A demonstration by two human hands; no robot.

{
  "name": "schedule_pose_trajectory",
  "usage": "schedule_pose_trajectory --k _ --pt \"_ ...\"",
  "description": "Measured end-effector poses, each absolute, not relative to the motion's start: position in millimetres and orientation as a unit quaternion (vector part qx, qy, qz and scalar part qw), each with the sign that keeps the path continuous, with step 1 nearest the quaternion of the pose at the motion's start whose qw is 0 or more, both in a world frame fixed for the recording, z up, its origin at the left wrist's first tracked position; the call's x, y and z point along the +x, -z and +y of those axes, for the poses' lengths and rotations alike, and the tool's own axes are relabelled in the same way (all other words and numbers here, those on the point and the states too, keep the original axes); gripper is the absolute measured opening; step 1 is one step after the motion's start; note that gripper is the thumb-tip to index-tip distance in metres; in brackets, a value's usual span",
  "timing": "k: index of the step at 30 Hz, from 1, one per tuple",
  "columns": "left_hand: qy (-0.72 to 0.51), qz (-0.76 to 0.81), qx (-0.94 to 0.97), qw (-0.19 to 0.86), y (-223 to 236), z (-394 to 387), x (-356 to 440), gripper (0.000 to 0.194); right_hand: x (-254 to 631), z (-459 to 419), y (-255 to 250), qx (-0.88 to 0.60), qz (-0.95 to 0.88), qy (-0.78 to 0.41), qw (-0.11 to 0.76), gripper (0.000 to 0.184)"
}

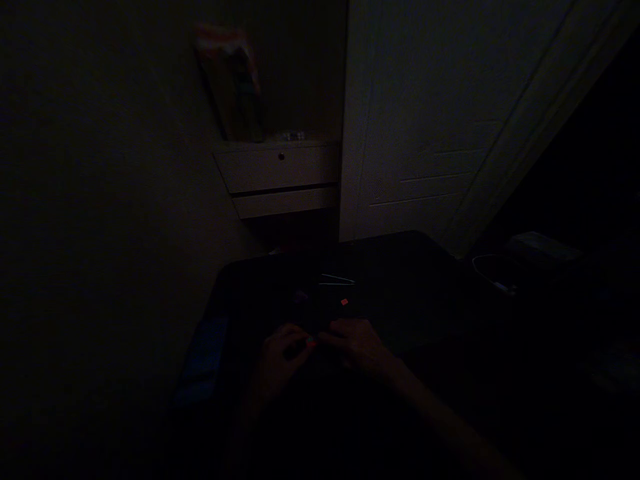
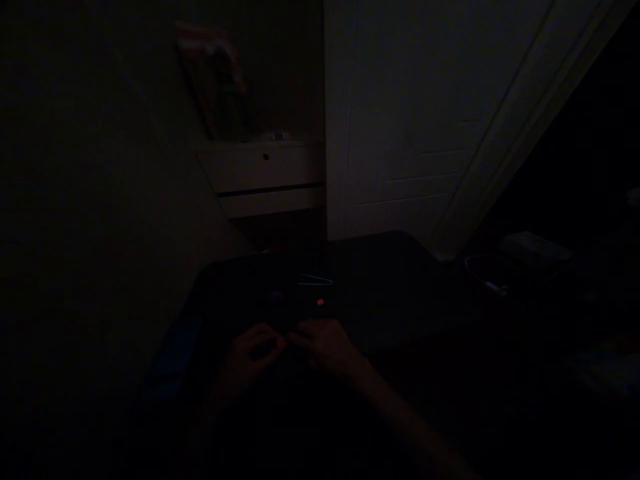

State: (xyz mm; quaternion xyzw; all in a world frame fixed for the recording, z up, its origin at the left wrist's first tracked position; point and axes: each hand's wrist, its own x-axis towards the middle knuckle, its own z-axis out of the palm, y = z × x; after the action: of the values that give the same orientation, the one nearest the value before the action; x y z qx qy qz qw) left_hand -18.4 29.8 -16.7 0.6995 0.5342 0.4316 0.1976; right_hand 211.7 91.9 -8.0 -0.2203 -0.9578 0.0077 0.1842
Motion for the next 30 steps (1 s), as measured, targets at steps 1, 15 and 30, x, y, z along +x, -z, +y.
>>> schedule_pose_trajectory --k 1,15,30 --pt "-0.431 0.534 0.7 0.2 16.3 29.6 -18.2 0.007 211.6 92.1 8.2 -0.213 -0.96 -0.008 0.179 0.039" --pt "-0.414 0.531 0.708 0.21 16.9 32.9 -17.1 0.018 211.8 91.7 9.8 -0.225 -0.954 -0.018 0.196 0.041" --pt "-0.415 0.54 0.703 0.204 17.0 35.2 -15.9 0.01 217.0 91.9 10.4 -0.246 -0.943 -0.076 0.21 0.044"
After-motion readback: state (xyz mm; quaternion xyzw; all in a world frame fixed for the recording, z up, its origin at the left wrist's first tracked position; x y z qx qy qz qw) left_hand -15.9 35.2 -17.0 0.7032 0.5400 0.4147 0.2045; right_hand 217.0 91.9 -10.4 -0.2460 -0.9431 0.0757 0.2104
